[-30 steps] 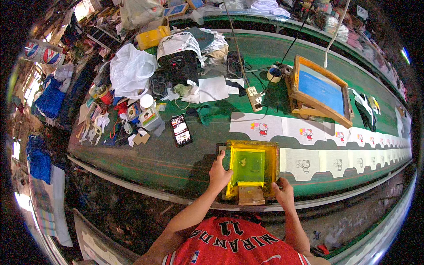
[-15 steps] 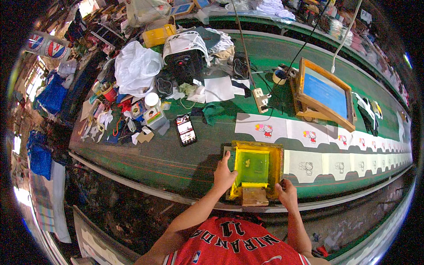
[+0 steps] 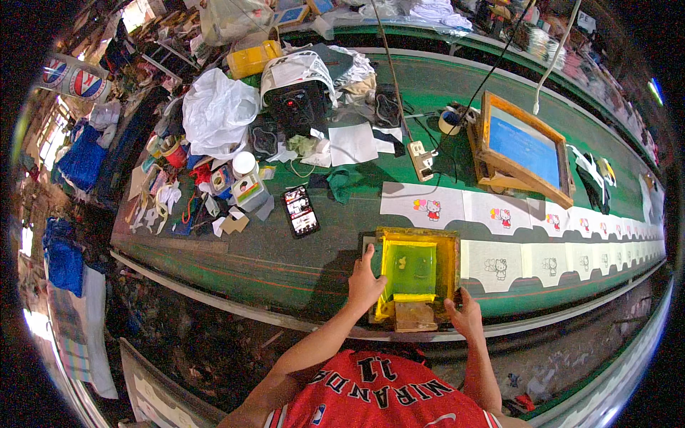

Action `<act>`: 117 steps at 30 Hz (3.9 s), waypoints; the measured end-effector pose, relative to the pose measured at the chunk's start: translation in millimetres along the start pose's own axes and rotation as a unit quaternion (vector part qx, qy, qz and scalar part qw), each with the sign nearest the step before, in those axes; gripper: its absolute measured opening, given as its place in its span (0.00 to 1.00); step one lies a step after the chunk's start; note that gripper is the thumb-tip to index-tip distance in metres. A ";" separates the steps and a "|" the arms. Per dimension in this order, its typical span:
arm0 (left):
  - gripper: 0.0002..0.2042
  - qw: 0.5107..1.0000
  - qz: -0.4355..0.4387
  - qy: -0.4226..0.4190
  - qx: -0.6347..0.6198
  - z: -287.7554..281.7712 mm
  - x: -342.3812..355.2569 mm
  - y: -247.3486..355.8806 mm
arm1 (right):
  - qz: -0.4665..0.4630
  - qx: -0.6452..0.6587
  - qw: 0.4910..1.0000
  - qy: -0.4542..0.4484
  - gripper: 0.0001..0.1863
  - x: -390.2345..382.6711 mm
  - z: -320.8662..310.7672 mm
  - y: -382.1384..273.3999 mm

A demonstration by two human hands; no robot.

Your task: The person uses a yellow squeegee to press green ink through a screen onto a long strip of paper with cartoon characters moving along a conveyor belt. The person repeatedly wipes the squeegee and continues printing along the strip.

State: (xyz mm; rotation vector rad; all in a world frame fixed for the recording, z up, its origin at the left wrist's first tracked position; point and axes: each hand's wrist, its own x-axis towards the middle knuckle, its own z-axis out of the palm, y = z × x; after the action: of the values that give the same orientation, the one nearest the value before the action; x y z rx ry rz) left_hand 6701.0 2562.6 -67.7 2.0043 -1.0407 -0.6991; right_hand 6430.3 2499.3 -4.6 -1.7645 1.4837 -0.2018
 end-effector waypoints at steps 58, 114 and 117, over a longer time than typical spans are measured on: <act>0.43 0.996 0.048 0.054 0.044 9.4 1.0 -12.9 | -0.435 -0.193 0.875 0.090 0.22 37.3 64.3 -11.4; 0.44 0.979 0.153 0.127 -0.039 75.8 -4.2 76.3 | -0.426 -0.113 0.891 0.109 0.25 -2.1 -37.7 28.6; 0.45 0.985 0.109 0.099 -0.094 130.9 -9.5 101.5 | -0.418 -0.122 0.894 0.105 0.22 8.1 -76.4 69.5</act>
State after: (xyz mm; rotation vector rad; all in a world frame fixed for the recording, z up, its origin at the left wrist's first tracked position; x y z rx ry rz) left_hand 6555.6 2483.3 -57.2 1.7275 -1.0159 -0.4532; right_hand 6335.6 2457.3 -2.4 -2.5732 0.8045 -0.6825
